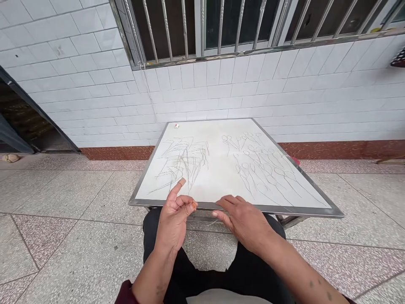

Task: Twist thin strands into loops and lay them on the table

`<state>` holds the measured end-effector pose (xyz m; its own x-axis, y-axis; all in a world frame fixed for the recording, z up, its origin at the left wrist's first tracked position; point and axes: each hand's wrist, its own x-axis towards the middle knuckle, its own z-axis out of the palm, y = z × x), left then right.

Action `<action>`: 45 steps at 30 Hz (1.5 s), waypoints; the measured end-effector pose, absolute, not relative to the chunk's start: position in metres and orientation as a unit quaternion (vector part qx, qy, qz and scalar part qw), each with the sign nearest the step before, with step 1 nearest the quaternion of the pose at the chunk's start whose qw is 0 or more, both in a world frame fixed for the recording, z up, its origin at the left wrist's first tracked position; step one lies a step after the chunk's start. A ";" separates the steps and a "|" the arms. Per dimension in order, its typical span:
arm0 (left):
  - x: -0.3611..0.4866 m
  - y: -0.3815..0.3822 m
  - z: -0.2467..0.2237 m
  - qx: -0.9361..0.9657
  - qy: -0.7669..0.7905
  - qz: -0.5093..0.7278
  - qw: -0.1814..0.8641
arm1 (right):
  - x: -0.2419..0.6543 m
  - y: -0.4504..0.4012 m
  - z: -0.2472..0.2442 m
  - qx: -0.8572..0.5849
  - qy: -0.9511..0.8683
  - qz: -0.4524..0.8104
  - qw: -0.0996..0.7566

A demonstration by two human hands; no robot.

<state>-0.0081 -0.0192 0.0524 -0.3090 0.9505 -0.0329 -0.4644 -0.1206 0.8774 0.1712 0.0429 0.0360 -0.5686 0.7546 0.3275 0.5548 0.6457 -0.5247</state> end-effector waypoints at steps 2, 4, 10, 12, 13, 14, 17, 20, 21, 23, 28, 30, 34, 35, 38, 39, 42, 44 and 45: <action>-0.012 -0.018 0.052 0.289 0.417 0.702 0.500 | 0.168 0.039 0.034 -0.375 -0.845 0.245 0.290; -0.013 -0.016 0.051 0.286 0.410 0.710 0.496 | 0.161 0.035 0.033 -0.348 -0.832 0.297 0.313; -0.011 -0.009 0.049 0.234 0.399 0.766 0.446 | 0.144 0.026 0.022 -0.265 -0.872 0.247 0.330; -0.010 -0.008 0.048 0.212 0.390 0.788 0.427 | 0.140 0.021 0.018 -0.270 -0.867 0.257 0.330; -0.010 -0.007 0.047 0.204 0.388 0.796 0.417 | 0.138 0.018 0.016 -0.282 -0.863 0.263 0.327; -0.011 -0.007 0.047 0.200 0.387 0.802 0.408 | 0.135 0.015 0.014 -0.297 -0.857 0.270 0.323; -0.012 -0.005 0.047 0.208 0.388 0.812 0.384 | 0.129 0.007 0.009 -0.334 -0.832 0.302 0.323; -0.015 -0.004 0.048 0.220 0.385 0.817 0.368 | 0.126 0.001 0.002 -0.344 -0.812 0.334 0.332; -0.016 -0.004 0.049 0.220 0.386 0.819 0.364 | 0.126 0.000 -0.001 -0.345 -0.809 0.342 0.333; -0.019 -0.003 0.049 0.221 0.388 0.821 0.356 | 0.126 -0.002 -0.004 -0.350 -0.804 0.353 0.327; -0.022 -0.002 0.048 0.229 0.395 0.819 0.348 | 0.127 -0.011 -0.007 -0.363 -0.804 0.369 0.293; -0.024 -0.001 0.049 0.228 0.393 0.820 0.348 | 0.130 -0.015 -0.013 -0.355 -0.807 0.376 0.284; -0.034 0.001 0.056 0.227 0.390 0.834 0.317 | 0.150 -0.009 -0.039 -0.300 -0.846 0.386 0.213; -0.037 0.000 0.058 0.236 0.393 0.833 0.310 | 0.158 -0.002 -0.045 -0.299 -0.853 0.380 0.195; -0.044 -0.003 0.064 0.282 0.414 0.803 0.323 | 0.182 0.024 -0.043 -0.427 -0.803 0.328 0.257; -0.044 -0.004 0.065 0.296 0.423 0.789 0.333 | 0.186 0.031 -0.034 -0.452 -0.782 0.296 0.311; -0.035 -0.004 0.065 0.319 0.439 0.760 0.358 | 0.181 0.039 0.003 -0.401 -0.784 0.241 0.408; -0.027 -0.003 0.064 0.321 0.438 0.755 0.368 | 0.162 0.035 0.022 -0.313 -0.830 0.221 0.405; -0.022 -0.002 0.063 0.319 0.435 0.754 0.374 | 0.151 0.032 0.027 -0.290 -0.848 0.202 0.395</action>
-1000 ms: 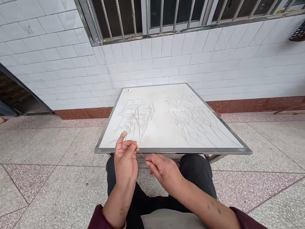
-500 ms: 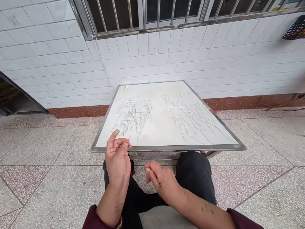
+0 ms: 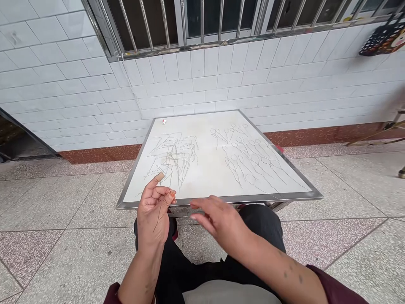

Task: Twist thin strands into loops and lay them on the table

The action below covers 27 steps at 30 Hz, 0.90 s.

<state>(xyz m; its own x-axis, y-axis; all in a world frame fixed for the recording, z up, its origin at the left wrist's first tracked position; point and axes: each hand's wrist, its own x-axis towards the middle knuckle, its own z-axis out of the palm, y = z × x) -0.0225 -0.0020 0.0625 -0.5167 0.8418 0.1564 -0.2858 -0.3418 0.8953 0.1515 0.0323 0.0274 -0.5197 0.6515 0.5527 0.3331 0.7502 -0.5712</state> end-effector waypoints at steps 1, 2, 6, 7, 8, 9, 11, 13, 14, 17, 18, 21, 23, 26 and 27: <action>-0.019 -0.002 0.062 0.316 0.433 0.755 0.378 | 0.141 0.029 0.029 -0.283 -0.860 0.189 0.381; -0.016 -0.002 0.060 0.310 0.432 0.756 0.381 | 0.132 0.027 0.029 -0.281 -0.865 0.182 0.374; -0.011 -0.002 0.055 0.282 0.436 0.769 0.371 | 0.115 0.022 0.015 -0.289 -0.856 0.201 0.378; -0.011 -0.002 0.053 0.278 0.435 0.774 0.366 | 0.115 0.021 0.013 -0.293 -0.850 0.202 0.388; -0.010 -0.002 0.052 0.277 0.432 0.778 0.362 | 0.115 0.020 0.010 -0.299 -0.845 0.196 0.397; -0.010 -0.001 0.049 0.278 0.428 0.781 0.359 | 0.116 0.019 0.009 -0.306 -0.842 0.184 0.405; -0.009 0.000 0.045 0.283 0.416 0.786 0.359 | 0.117 0.016 0.006 -0.319 -0.842 0.147 0.410; -0.009 0.002 0.042 0.285 0.406 0.783 0.375 | 0.118 0.013 0.005 -0.322 -0.846 0.126 0.405; -0.009 0.002 0.041 0.284 0.400 0.780 0.389 | 0.119 0.013 0.005 -0.321 -0.846 0.135 0.403; -0.009 0.001 0.039 0.275 0.385 0.754 0.455 | 0.123 0.013 0.009 -0.314 -0.820 0.250 0.408; -0.009 0.001 0.039 0.272 0.379 0.744 0.478 | 0.124 0.014 0.012 -0.309 -0.800 0.307 0.412; -0.008 -0.001 0.038 0.259 0.364 0.723 0.526 | 0.124 0.017 0.020 -0.284 -0.726 0.469 0.414; -0.006 -0.002 0.037 0.250 0.359 0.720 0.539 | 0.123 0.018 0.023 -0.270 -0.676 0.558 0.398; -0.005 -0.002 0.036 0.238 0.360 0.722 0.541 | 0.122 0.017 0.025 -0.268 -0.625 0.628 0.377; -0.004 -0.003 0.036 0.236 0.361 0.723 0.539 | 0.122 0.016 0.025 -0.273 -0.621 0.631 0.376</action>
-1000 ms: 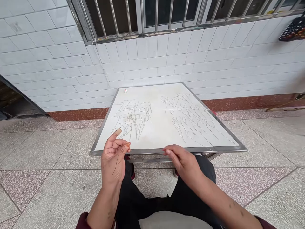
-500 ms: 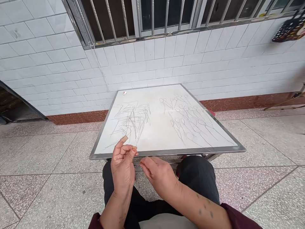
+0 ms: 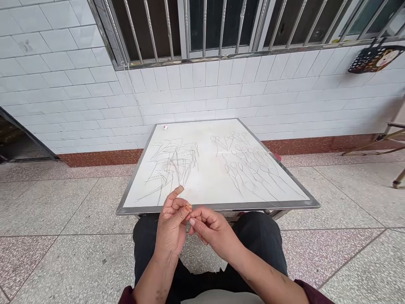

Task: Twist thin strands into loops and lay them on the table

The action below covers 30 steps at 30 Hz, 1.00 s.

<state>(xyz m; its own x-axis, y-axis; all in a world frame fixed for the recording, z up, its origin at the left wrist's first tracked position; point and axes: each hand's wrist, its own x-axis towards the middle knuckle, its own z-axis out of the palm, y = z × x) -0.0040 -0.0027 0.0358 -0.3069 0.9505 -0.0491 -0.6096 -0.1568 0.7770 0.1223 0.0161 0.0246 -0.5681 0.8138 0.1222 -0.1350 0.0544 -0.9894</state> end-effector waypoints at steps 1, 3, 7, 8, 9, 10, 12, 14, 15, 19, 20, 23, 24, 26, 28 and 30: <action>-0.003 -0.003 0.036 0.236 0.363 0.724 0.537 | 0.122 0.015 0.024 -0.280 -0.624 0.624 0.377; -0.002 -0.004 0.037 0.241 0.369 0.723 0.532 | 0.122 0.012 0.023 -0.296 -0.649 0.588 0.382; 0.002 -0.006 0.040 0.249 0.393 0.725 0.508 | 0.123 0.010 0.019 -0.311 -0.723 0.455 0.416; 0.003 -0.006 0.040 0.250 0.400 0.728 0.498 | 0.123 0.010 0.019 -0.312 -0.737 0.428 0.420; 0.004 -0.007 0.040 0.249 0.405 0.731 0.490 | 0.124 0.010 0.018 -0.313 -0.746 0.409 0.422; 0.005 -0.007 0.040 0.250 0.409 0.733 0.483 | 0.124 0.010 0.017 -0.315 -0.752 0.396 0.422; 0.006 -0.007 0.039 0.252 0.412 0.735 0.477 | 0.125 0.011 0.016 -0.319 -0.757 0.383 0.423; 0.007 -0.007 0.036 0.256 0.409 0.738 0.472 | 0.125 0.011 0.015 -0.321 -0.759 0.373 0.426; 0.008 -0.007 0.035 0.257 0.409 0.740 0.468 | 0.125 0.011 0.015 -0.322 -0.760 0.368 0.427; 0.010 -0.006 0.032 0.252 0.424 0.748 0.445 | 0.124 0.012 0.009 -0.333 -0.776 0.333 0.420; 0.011 -0.006 0.031 0.251 0.430 0.748 0.440 | 0.124 0.012 0.008 -0.336 -0.782 0.320 0.415; 0.011 -0.005 0.030 0.253 0.441 0.748 0.427 | 0.124 0.014 0.003 -0.344 -0.799 0.285 0.402; 0.011 -0.005 0.029 0.254 0.442 0.748 0.426 | 0.124 0.014 0.001 -0.345 -0.803 0.277 0.399; 0.010 -0.004 0.026 0.256 0.445 0.746 0.425 | 0.124 0.015 -0.001 -0.346 -0.807 0.265 0.397; 0.010 -0.004 0.023 0.257 0.448 0.745 0.422 | 0.124 0.016 -0.002 -0.348 -0.808 0.261 0.396; 0.009 -0.003 0.020 0.258 0.448 0.746 0.419 | 0.124 0.017 -0.003 -0.352 -0.805 0.267 0.395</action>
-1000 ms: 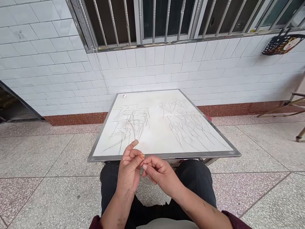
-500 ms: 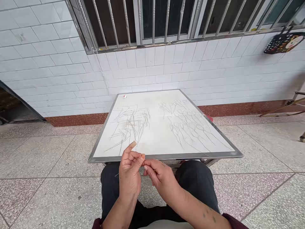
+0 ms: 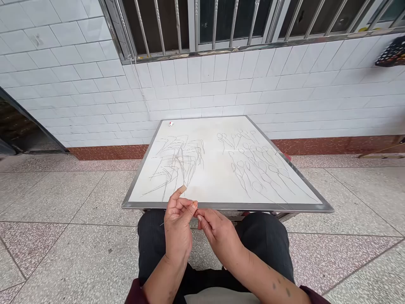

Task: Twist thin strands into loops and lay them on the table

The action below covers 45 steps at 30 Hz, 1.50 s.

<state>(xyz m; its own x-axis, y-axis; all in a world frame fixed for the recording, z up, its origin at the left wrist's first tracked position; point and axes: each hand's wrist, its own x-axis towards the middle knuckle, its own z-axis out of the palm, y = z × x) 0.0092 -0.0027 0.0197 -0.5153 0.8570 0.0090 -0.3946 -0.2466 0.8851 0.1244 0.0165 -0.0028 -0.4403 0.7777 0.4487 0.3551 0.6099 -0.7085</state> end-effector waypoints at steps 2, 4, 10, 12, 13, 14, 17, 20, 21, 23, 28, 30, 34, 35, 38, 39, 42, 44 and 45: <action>0.009 -0.002 0.017 0.258 0.447 0.746 0.421 | 0.124 0.017 -0.004 -0.353 -0.801 0.283 0.392; 0.010 -0.001 0.016 0.258 0.447 0.745 0.423 | 0.124 0.017 -0.006 -0.356 -0.795 0.304 0.387; 0.015 -0.003 0.016 0.260 0.452 0.746 0.415 | 0.124 0.018 -0.008 -0.367 -0.793 0.308 0.376; 0.015 -0.004 0.015 0.256 0.454 0.747 0.413 | 0.125 0.018 -0.009 -0.369 -0.798 0.289 0.378; 0.015 -0.004 0.014 0.255 0.454 0.748 0.411 | 0.125 0.018 -0.009 -0.370 -0.800 0.281 0.380; 0.015 -0.004 0.013 0.254 0.454 0.749 0.409 | 0.125 0.018 -0.010 -0.370 -0.801 0.276 0.382; 0.015 -0.005 0.012 0.253 0.456 0.751 0.406 | 0.127 0.019 -0.012 -0.363 -0.796 0.294 0.386; 0.016 -0.006 0.014 0.257 0.455 0.742 0.420 | 0.129 0.021 -0.012 -0.357 -0.770 0.364 0.383; 0.016 -0.007 0.014 0.262 0.455 0.736 0.428 | 0.129 0.021 -0.012 -0.357 -0.759 0.386 0.385; 0.017 -0.007 0.016 0.277 0.453 0.720 0.447 | 0.130 0.022 -0.011 -0.356 -0.737 0.414 0.397; 0.015 -0.008 0.018 0.279 0.452 0.712 0.459 | 0.134 0.021 -0.013 -0.358 -0.715 0.435 0.414; 0.015 -0.007 0.018 0.271 0.450 0.721 0.452 | 0.135 0.021 -0.014 -0.359 -0.712 0.443 0.409; 0.016 -0.005 0.016 0.261 0.457 0.728 0.440 | 0.134 0.022 -0.012 -0.356 -0.711 0.458 0.397; 0.017 -0.005 0.015 0.263 0.460 0.725 0.439 | 0.134 0.023 -0.011 -0.355 -0.708 0.462 0.399; 0.018 -0.004 0.012 0.278 0.461 0.711 0.452 | 0.133 0.025 -0.008 -0.357 -0.693 0.473 0.411; 0.018 -0.004 0.011 0.279 0.460 0.709 0.456 | 0.133 0.026 -0.008 -0.360 -0.689 0.476 0.411; 0.015 -0.003 0.011 0.262 0.456 0.723 0.447 | 0.135 0.028 -0.010 -0.367 -0.687 0.476 0.408; 0.014 -0.003 0.012 0.253 0.451 0.736 0.437 | 0.136 0.030 -0.011 -0.367 -0.689 0.471 0.411; 0.014 -0.003 0.012 0.255 0.448 0.737 0.438 | 0.136 0.031 -0.011 -0.367 -0.690 0.468 0.413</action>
<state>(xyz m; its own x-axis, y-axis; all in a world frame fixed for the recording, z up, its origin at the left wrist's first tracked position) 0.0139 -0.0031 0.0117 -0.4869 0.8733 -0.0163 -0.4165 -0.2158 0.8832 0.1358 0.0309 -0.0111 -0.3891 0.8929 0.2265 0.1192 0.2926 -0.9488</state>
